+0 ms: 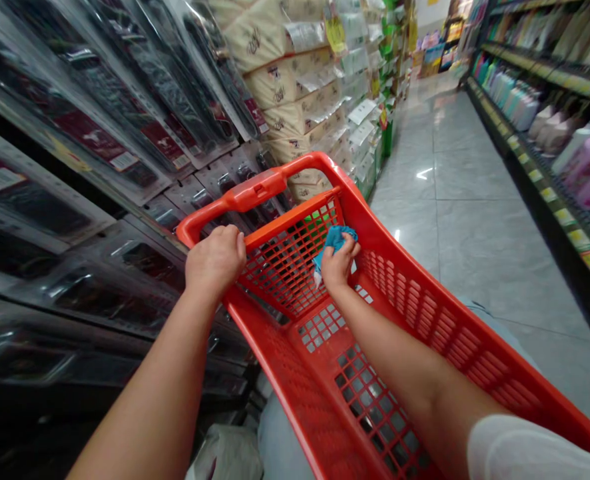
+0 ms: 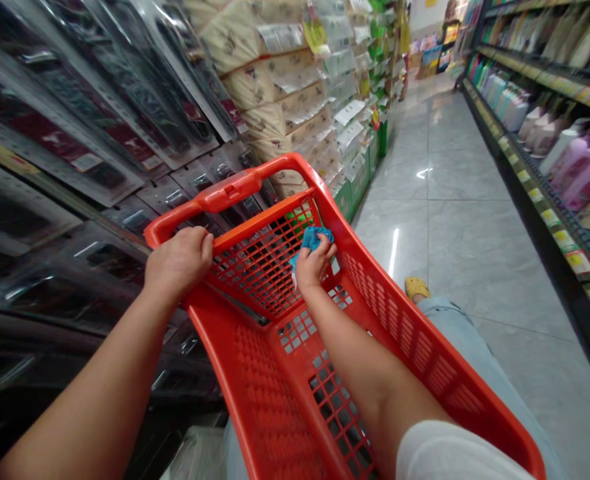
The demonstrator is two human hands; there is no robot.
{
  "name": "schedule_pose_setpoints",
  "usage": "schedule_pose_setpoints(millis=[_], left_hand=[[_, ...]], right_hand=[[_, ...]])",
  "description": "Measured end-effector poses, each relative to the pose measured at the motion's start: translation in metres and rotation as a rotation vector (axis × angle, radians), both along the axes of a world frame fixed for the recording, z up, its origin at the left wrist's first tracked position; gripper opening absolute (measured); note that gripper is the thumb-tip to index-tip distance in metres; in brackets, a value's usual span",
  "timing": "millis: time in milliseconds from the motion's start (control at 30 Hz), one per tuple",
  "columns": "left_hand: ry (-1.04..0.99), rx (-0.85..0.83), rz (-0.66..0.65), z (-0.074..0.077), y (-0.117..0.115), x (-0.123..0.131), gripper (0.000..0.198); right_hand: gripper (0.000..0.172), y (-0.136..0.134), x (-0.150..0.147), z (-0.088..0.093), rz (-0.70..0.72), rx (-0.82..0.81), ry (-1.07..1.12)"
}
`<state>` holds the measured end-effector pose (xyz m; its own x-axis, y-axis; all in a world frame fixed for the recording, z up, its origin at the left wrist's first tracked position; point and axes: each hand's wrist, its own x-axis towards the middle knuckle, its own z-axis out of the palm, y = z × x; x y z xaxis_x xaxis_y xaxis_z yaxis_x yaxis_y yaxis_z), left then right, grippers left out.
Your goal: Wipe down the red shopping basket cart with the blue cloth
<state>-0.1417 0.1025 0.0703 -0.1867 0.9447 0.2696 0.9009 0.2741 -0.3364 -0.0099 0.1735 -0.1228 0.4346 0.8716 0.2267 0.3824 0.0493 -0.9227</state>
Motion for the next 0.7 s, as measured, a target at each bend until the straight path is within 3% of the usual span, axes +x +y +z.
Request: schedule_pose_setpoints(millis=[67,167,233,267,400,433,500,600,633,700], left_hand=[[-0.001,0.0,0.003,0.001,0.001,0.001,0.041],[-0.011,-0.011,0.007,0.002,0.001,0.003,0.041],[-0.014,-0.01,0.006,0.001,-0.001,0.003,0.041],[-0.016,-0.007,0.004,0.001,-0.002,0.003,0.041],[-0.022,0.017,-0.007,-0.001,-0.002,0.002,0.042],[-0.025,0.017,-0.01,-0.001,-0.001,0.002,0.042],[-0.031,0.01,-0.021,-0.001,0.002,0.002,0.042],[-0.029,0.011,-0.032,0.0,0.003,0.003,0.042],[-0.029,0.014,-0.034,0.0,0.002,0.003,0.042],[-0.033,0.019,-0.033,-0.001,0.0,0.002,0.042]], right_hand=[[0.048,-0.01,-0.007,-0.008,0.039,-0.02,-0.031],[0.046,-0.038,-0.016,-0.028,0.482,0.186,-0.304],[0.046,-0.046,-0.012,-0.041,0.655,0.23,-0.405],[0.045,-0.045,-0.007,-0.045,0.641,0.191,-0.407],[0.044,-0.031,0.003,-0.045,0.287,-0.086,-0.303],[0.046,-0.033,-0.001,-0.044,0.255,-0.106,-0.296],[0.047,-0.046,-0.015,-0.043,0.354,-0.041,-0.326],[0.049,-0.07,-0.028,-0.051,0.716,0.159,-0.452],[0.049,-0.073,-0.025,-0.054,0.772,0.167,-0.48],[0.045,-0.068,-0.012,-0.06,0.704,0.065,-0.486]])
